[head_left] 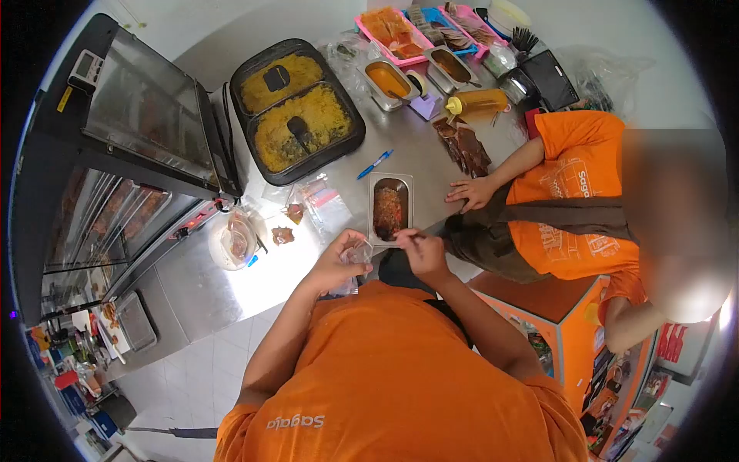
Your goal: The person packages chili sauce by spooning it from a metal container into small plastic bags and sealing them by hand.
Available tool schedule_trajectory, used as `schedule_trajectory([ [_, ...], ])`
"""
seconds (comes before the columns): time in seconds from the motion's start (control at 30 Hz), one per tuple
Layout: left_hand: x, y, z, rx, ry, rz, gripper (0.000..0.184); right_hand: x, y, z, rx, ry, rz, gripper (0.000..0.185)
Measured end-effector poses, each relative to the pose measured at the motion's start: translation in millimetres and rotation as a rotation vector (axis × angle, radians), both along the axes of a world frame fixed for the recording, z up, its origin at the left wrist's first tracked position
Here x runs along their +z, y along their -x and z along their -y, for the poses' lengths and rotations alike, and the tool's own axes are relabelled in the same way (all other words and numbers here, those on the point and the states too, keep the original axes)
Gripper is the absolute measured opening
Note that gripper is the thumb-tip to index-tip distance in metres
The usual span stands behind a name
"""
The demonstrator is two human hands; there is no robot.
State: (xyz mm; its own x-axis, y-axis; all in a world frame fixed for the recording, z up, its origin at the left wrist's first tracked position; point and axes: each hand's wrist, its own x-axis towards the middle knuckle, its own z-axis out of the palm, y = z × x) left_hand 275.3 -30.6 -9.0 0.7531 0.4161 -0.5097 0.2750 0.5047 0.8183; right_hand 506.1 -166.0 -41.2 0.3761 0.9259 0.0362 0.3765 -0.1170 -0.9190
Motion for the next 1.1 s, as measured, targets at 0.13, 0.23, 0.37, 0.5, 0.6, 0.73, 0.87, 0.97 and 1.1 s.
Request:
schedule_trajectory([
  [0.13, -6.3, 2.6, -4.6, -0.017, -0.073, 0.009, 0.058, -34.4, -16.4, -2.6, -0.476, 0.023, -0.655, 0.031],
  [0.23, -17.5, 6.5, -3.7, 0.037, -0.175, 0.068, 0.057, -46.8, -28.2, 4.8, -0.628, 0.006, -0.836, 0.031],
  [0.37, -13.8, 9.8, -10.4, 0.142, -0.160, 0.143, 0.057, -50.2, -39.0, 13.7, -0.719, -0.014, -0.945, 0.032],
  [0.5, -14.0, 12.0, -17.9, 0.131, -0.200, 0.141, 0.059, -48.1, -43.4, 22.6, -0.749, -0.038, -1.006, 0.031],
  [0.6, -14.9, 11.8, -19.8, 0.113, -0.291, 0.096, 0.059, -48.4, -45.2, 27.3, -0.740, -0.061, -1.030, 0.030],
  [0.73, -9.6, 1.5, -22.1, 0.066, -0.403, 0.100, 0.057, -32.2, -43.7, 23.3, -0.765, -0.107, -1.069, 0.029],
  [0.87, -13.7, -7.3, -15.2, 0.078, -0.399, 0.119, 0.057, -21.4, -32.6, 17.6, -0.780, -0.144, -1.104, 0.029],
  [0.97, -20.6, -2.7, -10.6, 0.074, -0.453, 0.109, 0.058, -50.9, -31.9, 25.7, -0.773, -0.087, -0.992, 0.029],
  [1.1, -19.7, 4.3, -9.4, 0.068, -0.480, 0.084, 0.057, -54.5, -27.3, 31.6, -0.746, -0.111, -1.054, 0.029],
])
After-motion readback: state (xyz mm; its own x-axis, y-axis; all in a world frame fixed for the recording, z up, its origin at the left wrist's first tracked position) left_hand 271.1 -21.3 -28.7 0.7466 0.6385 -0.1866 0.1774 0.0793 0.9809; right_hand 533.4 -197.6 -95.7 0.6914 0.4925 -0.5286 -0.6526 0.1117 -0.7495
